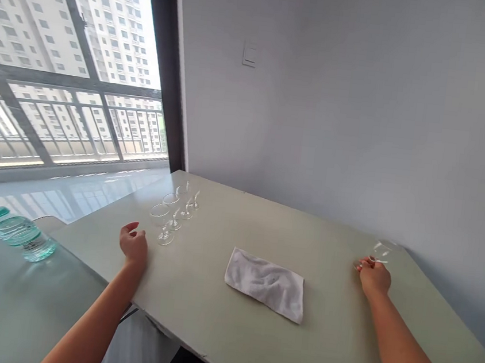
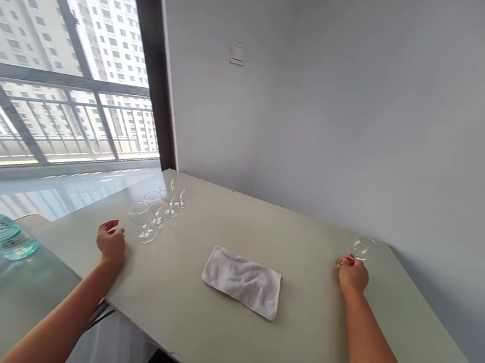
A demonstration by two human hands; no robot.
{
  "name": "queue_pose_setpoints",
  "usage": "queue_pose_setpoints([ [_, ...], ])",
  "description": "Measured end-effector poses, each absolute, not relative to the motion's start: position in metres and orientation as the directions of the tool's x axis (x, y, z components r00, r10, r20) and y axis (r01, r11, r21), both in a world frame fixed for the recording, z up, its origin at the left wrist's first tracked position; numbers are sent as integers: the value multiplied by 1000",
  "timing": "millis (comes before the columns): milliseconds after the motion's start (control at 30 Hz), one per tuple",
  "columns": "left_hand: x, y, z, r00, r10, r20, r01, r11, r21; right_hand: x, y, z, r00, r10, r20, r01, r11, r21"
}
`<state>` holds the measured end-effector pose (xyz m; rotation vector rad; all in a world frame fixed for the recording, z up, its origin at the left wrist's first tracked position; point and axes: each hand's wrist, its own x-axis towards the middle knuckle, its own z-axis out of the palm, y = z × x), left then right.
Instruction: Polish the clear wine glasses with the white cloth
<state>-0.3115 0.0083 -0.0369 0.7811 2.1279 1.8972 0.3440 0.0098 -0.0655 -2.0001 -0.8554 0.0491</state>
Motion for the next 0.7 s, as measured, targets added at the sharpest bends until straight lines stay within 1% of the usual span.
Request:
queue_pose_setpoints([
  [67,-311,8,-35,-865,461,200,226,1,974,332,7,-62,741,620,257,538,-320,-780],
  [133,-310,5,-29,-890,383,247,246,-53,968,312,4,-52,700,668,253,544,-268,-795],
  [200,-302,-2,-20,-896,288,339,321,-110,941,280,-2,-37,623,728,285,562,-163,-811],
  [233,-295,-7,-15,-889,262,377,354,-132,926,260,-6,-28,571,762,305,569,-100,-816],
  [267,-284,-14,-11,-875,268,404,375,-154,914,236,-12,-19,492,803,336,567,-3,-824],
  [300,-271,-22,-8,-854,323,407,369,-173,913,211,-19,-9,392,847,359,562,89,-823],
  [333,-254,-31,-5,-823,407,397,348,-190,918,183,-28,-1,303,879,369,552,154,-820],
  [367,-236,-41,-4,-746,539,391,321,-223,920,155,-38,6,217,908,359,527,201,-826],
  [400,-215,-52,-3,-620,684,385,285,-262,922,128,-49,11,136,931,340,489,235,-840],
  [433,-195,-62,-2,-451,810,374,250,-288,925,102,-59,14,55,947,316,445,260,-857],
  [467,-176,-72,-2,-269,895,356,218,-303,928,78,-69,16,-19,958,286,405,269,-874],
  [500,-158,-81,-2,-116,937,330,190,-305,933,57,-79,16,-82,964,252,375,264,-888],
  [533,-144,-89,-2,-16,951,310,171,-303,938,39,-87,15,-146,963,225,360,263,-895],
  [567,-133,-95,-3,41,955,294,153,-297,943,24,-93,13,-201,957,209,349,269,-898],
  [633,-121,-103,-5,71,963,260,102,-266,959,3,-102,9,-267,944,192,339,279,-898],
  [700,-123,-104,-10,78,972,220,36,-224,974,-7,-107,7,-294,938,182,324,277,-904],
])
